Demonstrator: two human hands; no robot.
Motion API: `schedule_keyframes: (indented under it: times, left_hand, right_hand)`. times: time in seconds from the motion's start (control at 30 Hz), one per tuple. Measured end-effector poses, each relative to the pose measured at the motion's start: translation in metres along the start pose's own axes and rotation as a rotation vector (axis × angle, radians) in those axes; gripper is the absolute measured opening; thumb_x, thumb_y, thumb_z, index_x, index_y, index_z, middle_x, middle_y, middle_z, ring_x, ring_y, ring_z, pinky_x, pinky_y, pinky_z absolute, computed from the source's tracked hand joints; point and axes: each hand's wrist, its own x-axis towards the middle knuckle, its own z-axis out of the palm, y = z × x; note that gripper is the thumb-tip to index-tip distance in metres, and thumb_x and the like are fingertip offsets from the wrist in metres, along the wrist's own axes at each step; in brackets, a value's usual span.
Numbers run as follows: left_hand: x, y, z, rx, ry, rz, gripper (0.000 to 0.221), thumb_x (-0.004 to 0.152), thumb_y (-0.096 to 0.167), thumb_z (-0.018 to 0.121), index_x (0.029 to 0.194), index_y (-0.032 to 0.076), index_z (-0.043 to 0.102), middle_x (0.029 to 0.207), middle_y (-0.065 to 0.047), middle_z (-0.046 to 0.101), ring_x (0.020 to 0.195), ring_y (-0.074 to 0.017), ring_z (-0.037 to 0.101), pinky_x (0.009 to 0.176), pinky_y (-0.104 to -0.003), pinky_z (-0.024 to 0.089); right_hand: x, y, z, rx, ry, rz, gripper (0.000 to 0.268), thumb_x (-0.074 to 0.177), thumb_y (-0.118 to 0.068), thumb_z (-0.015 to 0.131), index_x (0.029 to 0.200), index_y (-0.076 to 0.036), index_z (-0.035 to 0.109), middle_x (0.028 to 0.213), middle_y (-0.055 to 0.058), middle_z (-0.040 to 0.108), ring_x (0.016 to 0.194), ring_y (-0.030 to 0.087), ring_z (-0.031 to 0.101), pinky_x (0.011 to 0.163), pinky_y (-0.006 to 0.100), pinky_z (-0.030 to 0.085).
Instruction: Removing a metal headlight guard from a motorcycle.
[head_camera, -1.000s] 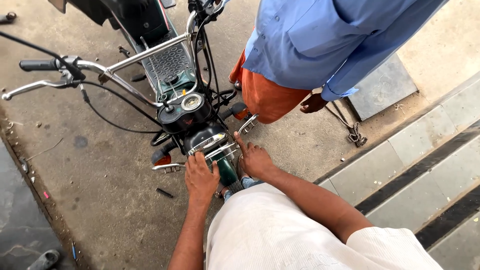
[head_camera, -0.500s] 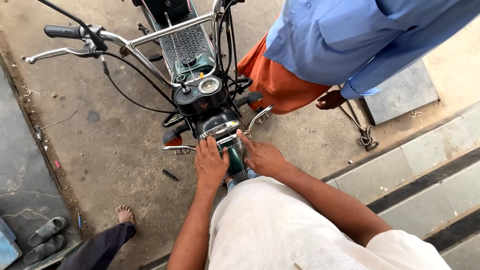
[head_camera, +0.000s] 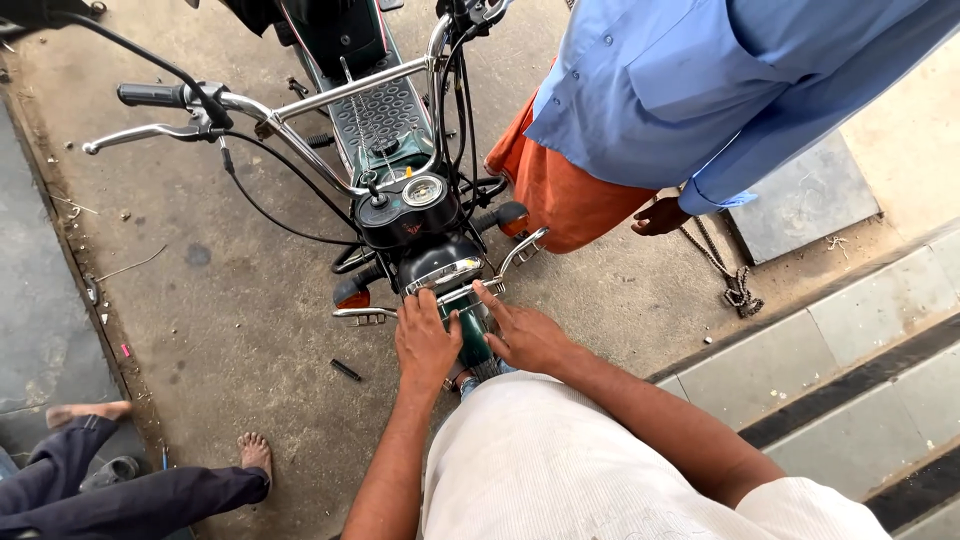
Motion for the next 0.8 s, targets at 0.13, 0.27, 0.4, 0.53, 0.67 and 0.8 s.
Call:
schedule_keyframes:
  times: [0.13, 0.27, 0.4, 0.53, 0.67, 0.8]
  left_hand:
    - [-0.001, 0.002, -0.003, -0.014, 0.003, 0.004, 0.044, 0.091, 0.024, 0.072, 0.121, 0.0, 0.05, 0.107, -0.018, 0.055, 0.1, -0.0285, 0.061, 0.081, -0.043, 0.057]
    - [-0.002, 0.003, -0.006, -0.016, 0.018, -0.001, 0.043, 0.09, 0.023, 0.073, 0.12, 0.0, 0.051, 0.107, -0.018, 0.056, 0.101, -0.0291, 0.061, 0.083, -0.044, 0.056]
    - [-0.003, 0.01, -0.012, -0.029, 0.051, 0.007, 0.045, 0.089, 0.024, 0.074, 0.12, 0.0, 0.052, 0.108, -0.018, 0.056, 0.102, -0.031, 0.061, 0.085, -0.047, 0.055]
    - [-0.003, 0.006, -0.008, -0.043, 0.039, -0.016, 0.044, 0.089, 0.025, 0.074, 0.12, 0.001, 0.052, 0.109, -0.017, 0.057, 0.104, -0.0314, 0.06, 0.087, -0.047, 0.055]
    - [-0.001, 0.003, -0.004, -0.033, 0.017, -0.023, 0.047, 0.09, 0.025, 0.074, 0.122, 0.0, 0.05, 0.109, -0.018, 0.055, 0.104, -0.0309, 0.06, 0.085, -0.046, 0.056]
    - [0.0, 0.002, -0.002, -0.035, 0.001, -0.033, 0.048, 0.089, 0.026, 0.074, 0.122, 0.001, 0.05, 0.108, -0.017, 0.055, 0.103, -0.0296, 0.06, 0.085, -0.047, 0.056]
  right_hand:
    - [0.002, 0.005, 0.006, -0.007, 0.043, -0.013, 0.101, 0.099, -0.032, 0.062, 0.161, -0.013, -0.016, 0.107, 0.02, 0.069, 0.094, 0.035, 0.07, 0.085, 0.047, 0.058]
    - [0.003, 0.005, 0.003, -0.019, 0.022, -0.006, 0.102, 0.099, -0.031, 0.062, 0.161, -0.014, -0.017, 0.11, 0.022, 0.067, 0.096, 0.036, 0.07, 0.085, 0.048, 0.058]
    - [0.002, 0.004, 0.001, -0.025, 0.025, -0.008, 0.103, 0.098, -0.03, 0.063, 0.161, -0.016, -0.017, 0.111, 0.023, 0.066, 0.098, 0.038, 0.068, 0.087, 0.049, 0.056]
    - [0.0, 0.005, 0.004, -0.022, 0.042, -0.019, 0.105, 0.097, -0.029, 0.065, 0.161, -0.015, -0.017, 0.111, 0.024, 0.066, 0.098, 0.04, 0.068, 0.087, 0.05, 0.055]
    - [0.003, 0.009, 0.01, -0.009, 0.064, -0.047, 0.106, 0.096, -0.029, 0.065, 0.161, -0.014, -0.017, 0.111, 0.025, 0.066, 0.098, 0.041, 0.068, 0.088, 0.05, 0.055]
    - [0.007, 0.014, 0.017, -0.039, 0.046, -0.046, 0.105, 0.098, -0.03, 0.064, 0.16, -0.015, -0.019, 0.11, 0.024, 0.065, 0.098, 0.039, 0.068, 0.088, 0.049, 0.056]
